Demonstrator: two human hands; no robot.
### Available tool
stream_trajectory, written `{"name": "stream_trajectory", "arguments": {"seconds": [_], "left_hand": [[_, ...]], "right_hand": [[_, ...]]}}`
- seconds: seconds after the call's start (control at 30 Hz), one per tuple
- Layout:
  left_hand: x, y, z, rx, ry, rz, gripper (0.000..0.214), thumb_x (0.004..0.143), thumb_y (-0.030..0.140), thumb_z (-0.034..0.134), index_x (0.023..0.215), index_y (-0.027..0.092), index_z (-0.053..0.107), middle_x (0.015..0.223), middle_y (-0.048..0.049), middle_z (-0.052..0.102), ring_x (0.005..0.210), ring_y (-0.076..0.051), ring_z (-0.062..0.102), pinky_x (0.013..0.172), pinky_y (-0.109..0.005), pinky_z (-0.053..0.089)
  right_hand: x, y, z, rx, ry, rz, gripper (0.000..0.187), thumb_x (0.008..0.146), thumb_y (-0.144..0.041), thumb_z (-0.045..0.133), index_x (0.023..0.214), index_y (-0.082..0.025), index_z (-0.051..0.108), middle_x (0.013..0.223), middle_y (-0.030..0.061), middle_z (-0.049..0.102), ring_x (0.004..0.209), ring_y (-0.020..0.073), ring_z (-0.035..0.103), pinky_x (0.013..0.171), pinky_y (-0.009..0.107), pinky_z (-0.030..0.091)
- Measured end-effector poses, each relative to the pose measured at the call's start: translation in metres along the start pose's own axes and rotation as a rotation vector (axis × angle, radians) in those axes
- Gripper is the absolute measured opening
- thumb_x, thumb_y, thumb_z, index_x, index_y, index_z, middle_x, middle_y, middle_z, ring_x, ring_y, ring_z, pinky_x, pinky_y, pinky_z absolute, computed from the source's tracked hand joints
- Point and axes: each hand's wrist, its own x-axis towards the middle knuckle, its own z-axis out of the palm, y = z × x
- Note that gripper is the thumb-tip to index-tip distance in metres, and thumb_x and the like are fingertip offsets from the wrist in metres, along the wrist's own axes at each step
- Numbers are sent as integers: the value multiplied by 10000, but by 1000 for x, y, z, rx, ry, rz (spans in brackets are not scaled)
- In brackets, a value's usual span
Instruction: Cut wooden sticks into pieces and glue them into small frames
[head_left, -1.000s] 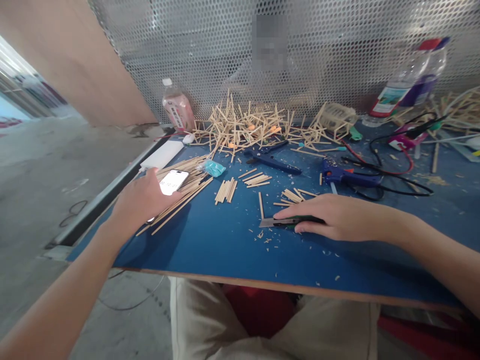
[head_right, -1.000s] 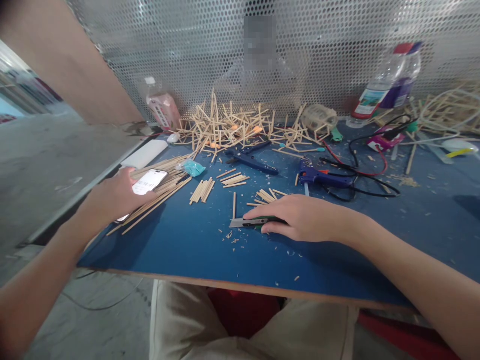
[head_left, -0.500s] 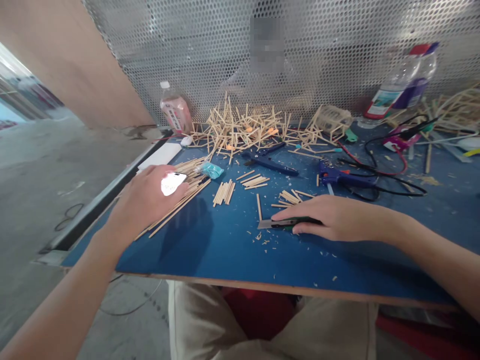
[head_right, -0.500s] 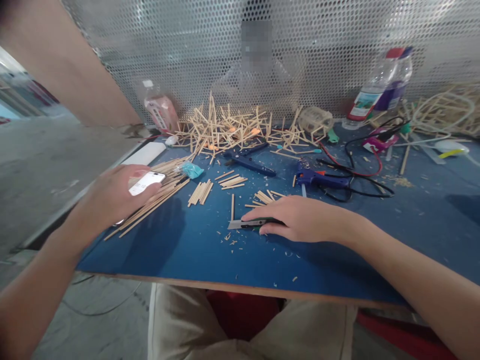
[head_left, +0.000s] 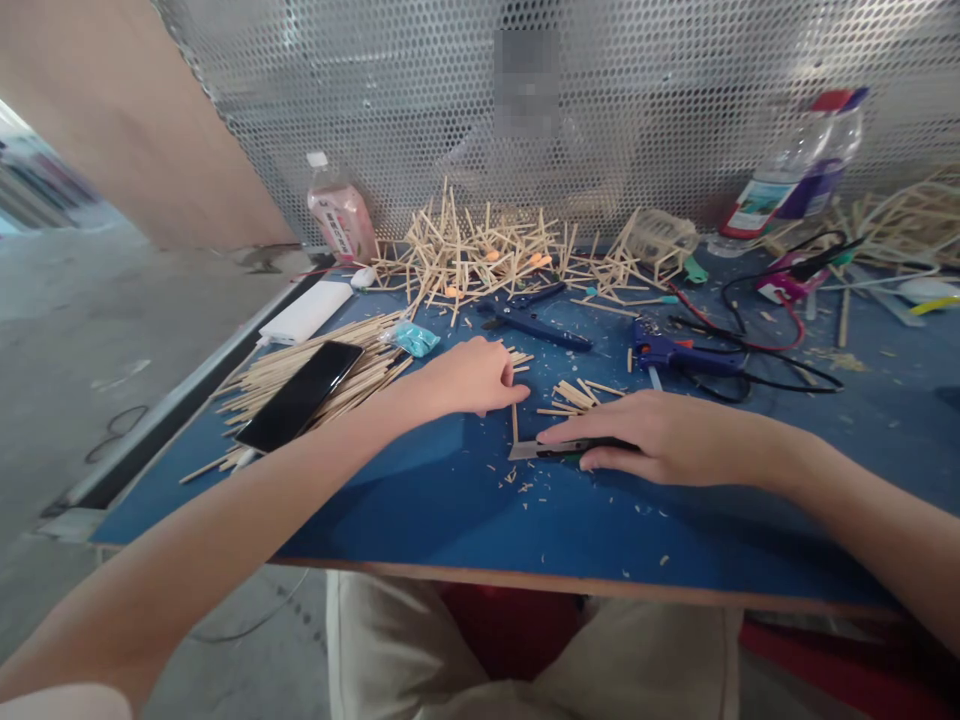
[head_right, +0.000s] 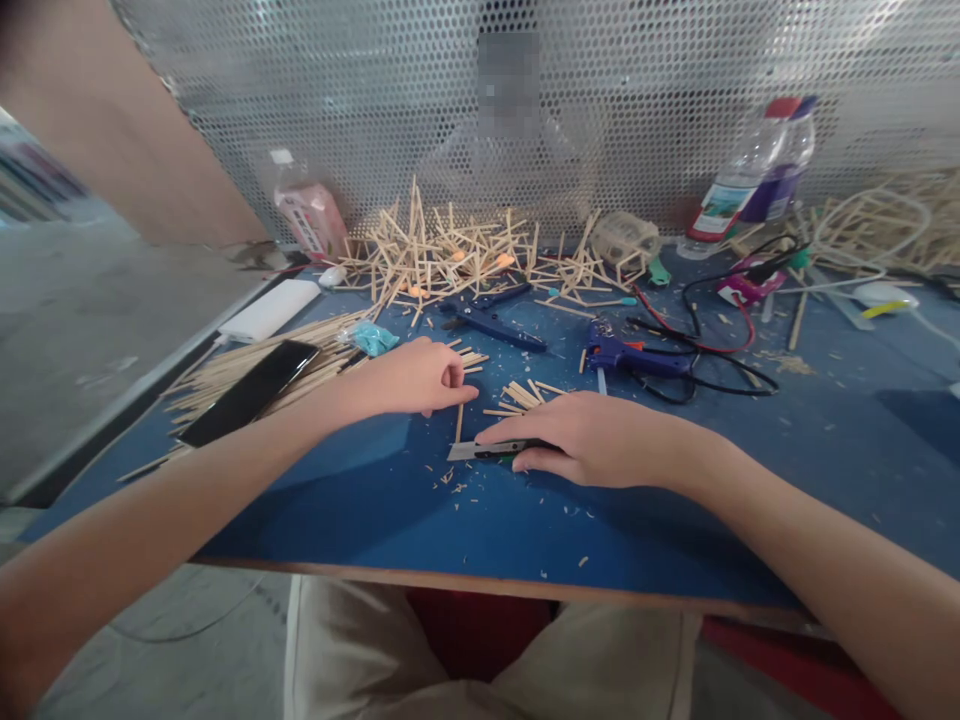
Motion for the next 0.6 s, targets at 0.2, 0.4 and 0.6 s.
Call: {"name": "stream_trajectory", "arguments": {"seconds": [0.2, 0.4, 0.6], "left_hand": [[-2, -9, 13, -14, 106, -7, 223, 778, 392, 613, 819, 179, 662, 679, -41, 713, 578, -163, 627, 534, -272, 416], [-5, -17, 16, -60, 97, 24, 235, 799, 405, 610, 852, 179, 643, 812, -55, 728, 633, -158, 643, 547, -276, 422], [-9, -17, 16, -366, 16, 3, 265, 823, 398, 627, 953, 189, 529, 904, -59, 732, 590, -132, 661, 517, -257, 450]], "right_hand": [[3, 2, 0, 53, -3, -1, 438, 977, -360, 493, 1410, -417, 517, 1364, -55, 630, 1188, 223, 623, 978, 363, 475], [5, 0, -1, 78, 4, 22, 427, 958, -358, 519, 1378, -434, 550, 1328, -55, 656, 1131, 230, 659, 924, 357, 517], [6, 1, 0, 77, -4, 19, 438, 953, -349, 530, 1382, -433, 547, 1332, -47, 653, 1121, 240, 665, 906, 353, 528]]}}
